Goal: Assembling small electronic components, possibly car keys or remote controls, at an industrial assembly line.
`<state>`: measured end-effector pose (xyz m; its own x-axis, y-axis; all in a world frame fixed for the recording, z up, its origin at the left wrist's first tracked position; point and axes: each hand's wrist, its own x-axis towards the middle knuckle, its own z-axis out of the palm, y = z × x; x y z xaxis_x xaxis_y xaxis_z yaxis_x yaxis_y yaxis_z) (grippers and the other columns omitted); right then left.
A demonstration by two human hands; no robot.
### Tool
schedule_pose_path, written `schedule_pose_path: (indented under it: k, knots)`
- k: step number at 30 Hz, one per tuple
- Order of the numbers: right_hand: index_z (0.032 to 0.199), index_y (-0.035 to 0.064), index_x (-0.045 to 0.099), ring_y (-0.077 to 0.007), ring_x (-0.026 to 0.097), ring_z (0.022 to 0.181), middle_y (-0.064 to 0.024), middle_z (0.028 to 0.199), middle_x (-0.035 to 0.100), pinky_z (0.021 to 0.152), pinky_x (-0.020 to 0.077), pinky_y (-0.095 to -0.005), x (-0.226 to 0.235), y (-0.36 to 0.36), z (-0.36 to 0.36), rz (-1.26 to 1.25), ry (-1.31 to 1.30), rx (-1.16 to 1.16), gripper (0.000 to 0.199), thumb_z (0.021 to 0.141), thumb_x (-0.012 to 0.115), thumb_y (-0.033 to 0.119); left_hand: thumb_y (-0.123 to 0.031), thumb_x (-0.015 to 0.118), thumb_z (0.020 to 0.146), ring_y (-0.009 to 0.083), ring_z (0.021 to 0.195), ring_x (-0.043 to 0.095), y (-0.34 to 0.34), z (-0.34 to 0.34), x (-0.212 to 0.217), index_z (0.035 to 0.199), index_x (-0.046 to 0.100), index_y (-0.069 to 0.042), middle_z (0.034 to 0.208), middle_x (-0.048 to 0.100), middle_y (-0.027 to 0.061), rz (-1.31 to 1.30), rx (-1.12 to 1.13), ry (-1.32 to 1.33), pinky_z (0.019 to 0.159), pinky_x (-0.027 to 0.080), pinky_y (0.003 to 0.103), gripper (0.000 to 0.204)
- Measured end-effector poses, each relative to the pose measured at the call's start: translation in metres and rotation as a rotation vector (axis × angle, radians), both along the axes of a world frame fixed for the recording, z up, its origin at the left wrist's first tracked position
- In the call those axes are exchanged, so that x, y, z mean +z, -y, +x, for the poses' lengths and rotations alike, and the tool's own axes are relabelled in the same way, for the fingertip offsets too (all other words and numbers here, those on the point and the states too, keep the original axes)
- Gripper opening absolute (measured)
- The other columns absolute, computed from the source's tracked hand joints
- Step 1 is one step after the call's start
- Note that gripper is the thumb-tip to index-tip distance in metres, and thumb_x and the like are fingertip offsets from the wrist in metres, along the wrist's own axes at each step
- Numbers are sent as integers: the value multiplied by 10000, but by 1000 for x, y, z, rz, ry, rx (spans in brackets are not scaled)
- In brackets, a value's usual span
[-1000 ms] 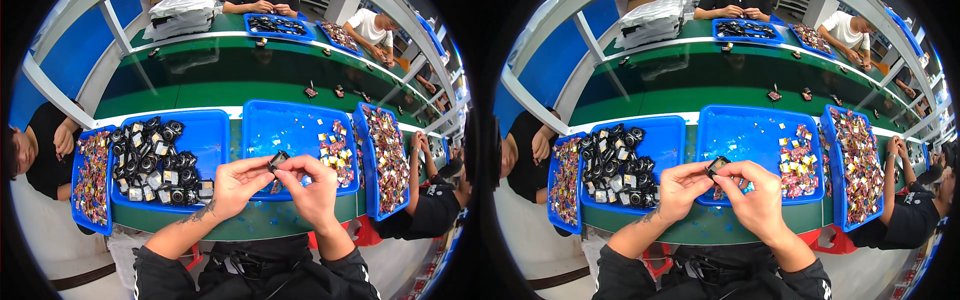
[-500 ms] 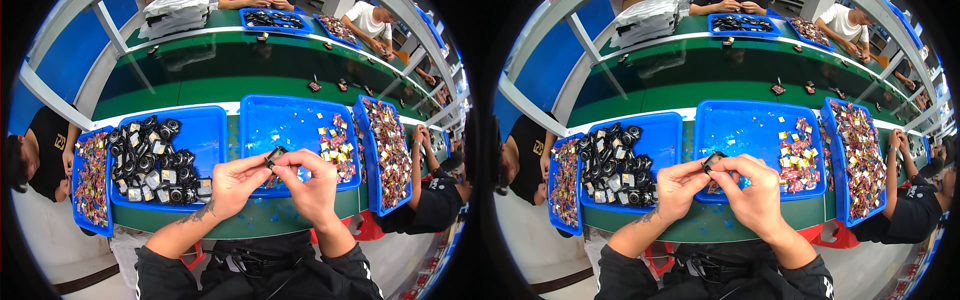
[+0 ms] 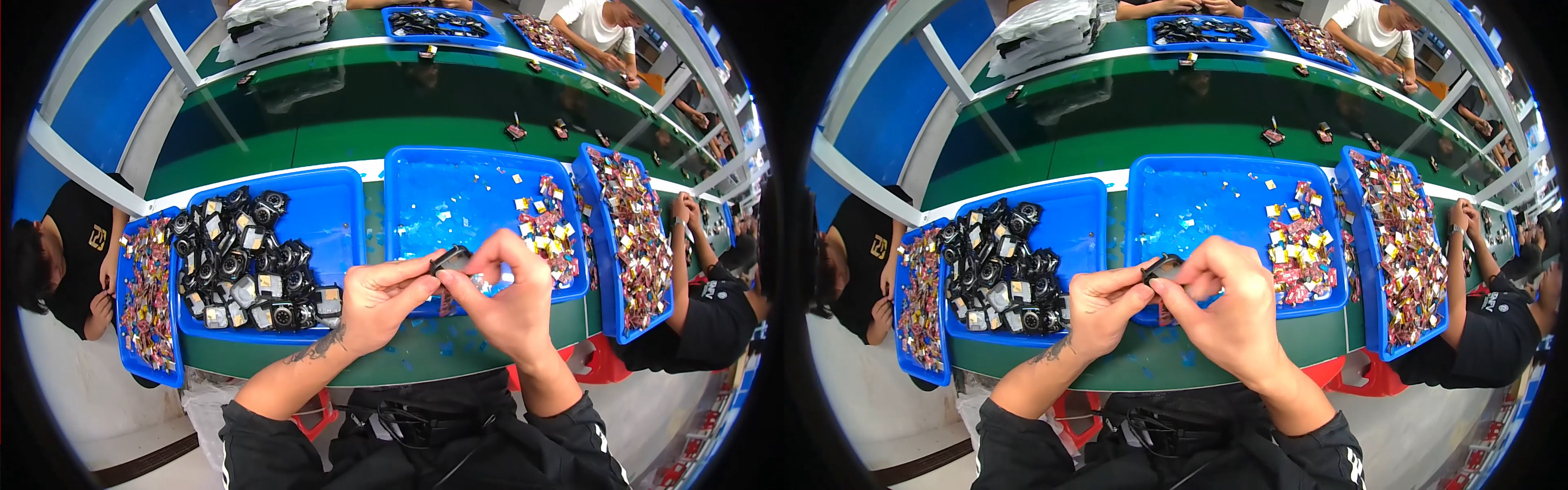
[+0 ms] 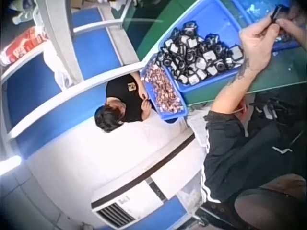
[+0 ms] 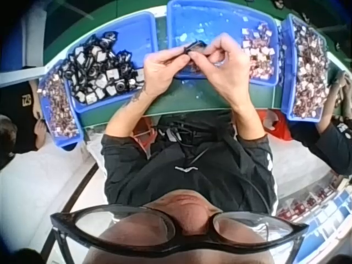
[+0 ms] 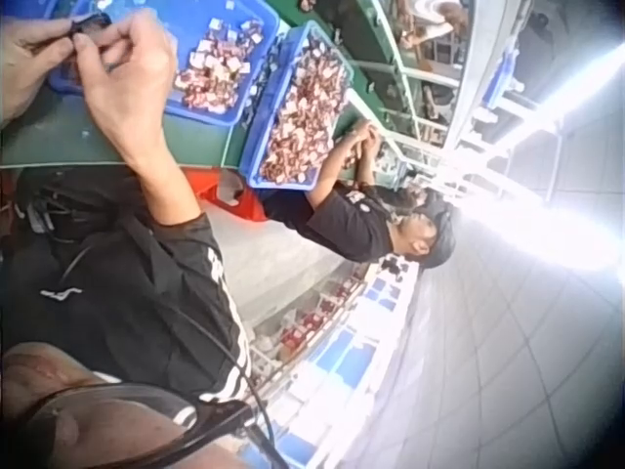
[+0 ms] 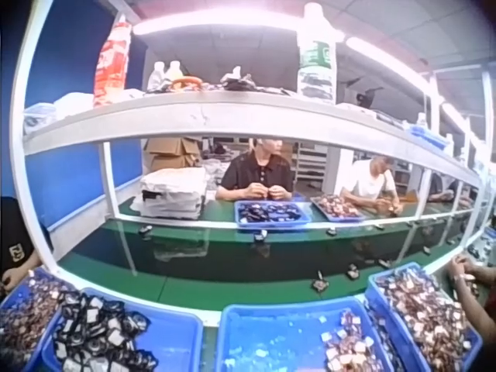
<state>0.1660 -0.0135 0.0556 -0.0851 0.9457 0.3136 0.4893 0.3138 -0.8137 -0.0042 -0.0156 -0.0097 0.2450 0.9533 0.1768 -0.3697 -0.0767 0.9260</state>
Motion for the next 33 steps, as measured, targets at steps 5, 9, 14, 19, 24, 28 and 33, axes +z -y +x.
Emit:
schedule_pose_path:
  k: [5, 9, 14, 19, 24, 28, 33]
  knots:
    - [734, 39, 535, -178, 568, 672, -59, 694, 538, 567, 415, -284, -10, -5, 4, 37, 23, -32, 285, 668, 812, 31, 27, 626, 895, 164, 995, 631, -1, 2, -2, 1208, 592, 75, 1140, 651, 161, 31, 14, -67, 883, 535, 290, 319]
    - [797, 34, 546, -213, 573, 717, -87, 775, 549, 620, 460, -304, -30, -12, 0, 223, -59, -43, 322, 652, 833, 51, 10, 610, 907, 196, 997, 648, -7, 9, -1, 1197, 579, 90, 1133, 646, 179, -128, 24, 101, 880, 559, 327, 302]
    - [983, 13, 601, -231, 637, 799, -117, 892, 631, 677, 516, -341, -23, 9, 1, 291, 79, 186, 340, 703, 793, 0, 20, 574, 921, 195, 995, 645, -10, 10, 11, 1184, 566, 63, 1128, 641, 175, -168, 163, 167, 876, 553, 317, 267]
    - [1008, -53, 588, -139, 667, 820, -103, 926, 659, 746, 581, -260, -23, 12, 6, -296, -665, 149, 170, 854, 661, -52, 65, 565, 880, 218, 989, 659, -8, -5, 16, 1131, 651, 10, 1146, 621, 202, 414, 179, -406, 879, 534, 282, 271]
    - [1002, -50, 592, -141, 669, 831, -103, 929, 658, 760, 573, -248, -19, 12, 13, -415, -780, 215, 135, 874, 635, -52, 93, 624, 790, 283, 991, 667, -8, -3, 21, 1090, 682, -7, 1176, 613, 170, 687, 188, -538, 812, 577, 321, 321]
    - [991, -46, 600, -140, 664, 868, -90, 936, 651, 769, 565, -243, -21, 11, 16, -434, -762, 249, 113, 881, 626, -45, 49, 692, 750, 275, 933, 678, -10, -3, 20, 1040, 691, -8, 1136, 633, 160, 796, 263, -664, 774, 585, 319, 295]
    - [996, -37, 606, -116, 614, 910, -59, 970, 616, 767, 551, -243, -20, 7, 20, -317, -559, 215, 113, 883, 619, -38, 24, 726, 745, 250, 892, 688, -13, -7, 18, 1019, 704, -14, 1091, 662, 137, 900, 299, -766, 732, 580, 307, 278]
